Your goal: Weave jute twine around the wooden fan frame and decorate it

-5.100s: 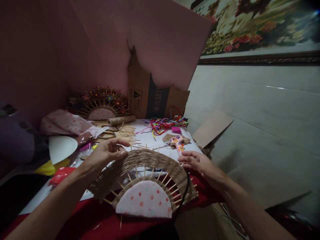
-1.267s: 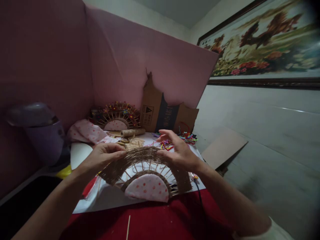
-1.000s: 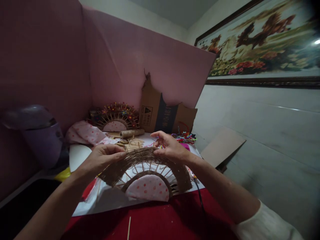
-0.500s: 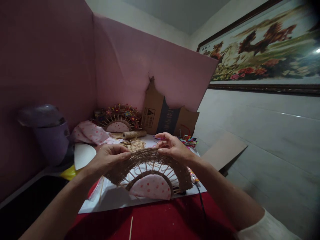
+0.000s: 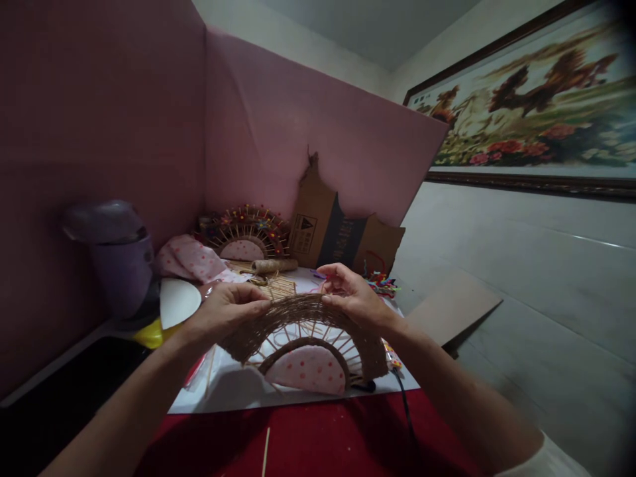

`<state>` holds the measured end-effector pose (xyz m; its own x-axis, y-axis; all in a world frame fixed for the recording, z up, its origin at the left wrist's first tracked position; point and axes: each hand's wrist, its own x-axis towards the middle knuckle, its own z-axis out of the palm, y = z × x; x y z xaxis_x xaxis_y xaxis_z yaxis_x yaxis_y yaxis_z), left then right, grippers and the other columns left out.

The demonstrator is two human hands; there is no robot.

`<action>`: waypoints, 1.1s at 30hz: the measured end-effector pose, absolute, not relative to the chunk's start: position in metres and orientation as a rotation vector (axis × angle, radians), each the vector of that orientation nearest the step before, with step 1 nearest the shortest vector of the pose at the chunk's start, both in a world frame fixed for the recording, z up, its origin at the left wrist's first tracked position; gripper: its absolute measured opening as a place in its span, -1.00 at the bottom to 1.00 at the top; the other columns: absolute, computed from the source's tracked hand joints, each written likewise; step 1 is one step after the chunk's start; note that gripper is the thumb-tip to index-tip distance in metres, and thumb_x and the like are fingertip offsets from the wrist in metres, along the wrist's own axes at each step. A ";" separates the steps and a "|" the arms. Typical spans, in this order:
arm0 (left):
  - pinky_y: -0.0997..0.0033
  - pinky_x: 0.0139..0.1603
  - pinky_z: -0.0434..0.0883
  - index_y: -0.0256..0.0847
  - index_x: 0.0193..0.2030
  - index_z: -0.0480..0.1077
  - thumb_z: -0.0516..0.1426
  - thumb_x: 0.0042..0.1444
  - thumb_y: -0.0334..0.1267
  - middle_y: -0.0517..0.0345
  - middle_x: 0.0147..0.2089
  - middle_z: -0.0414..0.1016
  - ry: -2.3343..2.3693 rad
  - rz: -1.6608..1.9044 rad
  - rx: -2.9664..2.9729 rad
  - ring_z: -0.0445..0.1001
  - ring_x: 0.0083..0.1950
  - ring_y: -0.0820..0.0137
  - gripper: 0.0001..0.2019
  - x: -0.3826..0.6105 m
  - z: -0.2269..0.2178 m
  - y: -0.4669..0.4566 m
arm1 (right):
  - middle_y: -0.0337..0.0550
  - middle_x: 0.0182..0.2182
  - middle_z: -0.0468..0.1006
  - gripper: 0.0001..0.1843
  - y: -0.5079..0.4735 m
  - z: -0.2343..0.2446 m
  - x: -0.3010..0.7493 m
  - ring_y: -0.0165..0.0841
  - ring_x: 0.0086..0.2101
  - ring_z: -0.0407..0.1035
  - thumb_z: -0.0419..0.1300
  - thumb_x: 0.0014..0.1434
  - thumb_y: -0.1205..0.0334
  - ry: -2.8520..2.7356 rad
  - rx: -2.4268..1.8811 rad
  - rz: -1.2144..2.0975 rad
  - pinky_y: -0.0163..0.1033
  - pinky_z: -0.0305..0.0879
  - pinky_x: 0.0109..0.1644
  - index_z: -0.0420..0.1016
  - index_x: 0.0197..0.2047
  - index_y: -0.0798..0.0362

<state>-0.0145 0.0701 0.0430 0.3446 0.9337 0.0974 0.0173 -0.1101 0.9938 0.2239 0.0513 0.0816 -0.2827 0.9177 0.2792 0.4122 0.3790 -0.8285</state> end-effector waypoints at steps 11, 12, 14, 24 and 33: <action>0.49 -0.48 0.30 -0.31 -0.36 0.44 0.20 -0.07 -0.15 0.17 -0.47 0.46 0.839 0.986 1.540 0.37 -0.49 0.47 -0.77 -0.016 0.034 0.071 | -0.09 -0.12 0.44 -0.55 0.035 0.103 0.183 -0.25 -0.04 0.24 0.15 0.02 0.50 -2.270 -0.923 0.066 -0.07 0.16 0.03 0.29 -0.01 0.02; 0.49 -0.47 0.30 -0.31 -0.37 0.45 0.20 -0.07 -0.16 0.16 -0.47 0.46 0.831 0.994 1.549 0.37 -0.49 0.47 -0.77 -0.016 0.035 0.070 | -0.09 -0.11 0.44 -0.54 0.036 0.104 0.179 -0.24 -0.03 0.22 0.15 0.01 0.52 -2.321 -0.899 0.038 -0.07 0.15 0.03 0.29 -0.01 0.03; 0.49 -0.47 0.30 -0.32 -0.38 0.45 0.20 -0.08 -0.17 0.16 -0.47 0.46 0.816 1.008 1.559 0.37 -0.48 0.47 -0.78 -0.015 0.037 0.068 | -0.10 -0.12 0.47 -0.56 0.040 0.106 0.173 -0.24 -0.04 0.22 0.15 0.00 0.53 -2.399 -0.895 -0.005 -0.08 0.14 0.01 0.30 -0.03 0.04; 0.45 -0.44 0.30 -0.34 -0.39 0.47 0.17 -0.09 -0.23 0.10 -0.44 0.47 0.838 1.030 1.646 0.38 -0.45 0.43 -0.81 -0.012 0.039 0.067 | -0.24 -0.38 0.54 -0.74 0.055 0.116 0.157 -0.33 -0.25 0.29 0.21 0.00 0.46 -2.493 -0.952 0.021 -0.22 0.13 -0.17 0.40 -0.20 0.04; 0.45 -0.44 0.29 -0.33 -0.43 0.48 0.18 -0.13 -0.21 0.14 -0.49 0.44 0.823 1.034 1.636 0.36 -0.46 0.43 -0.81 -0.013 0.039 0.068 | -0.22 -0.44 0.49 -0.78 0.061 0.114 0.154 -0.41 -0.36 0.29 0.21 -0.03 0.49 -2.443 -0.952 0.106 -0.30 0.14 -0.27 0.48 -0.28 0.08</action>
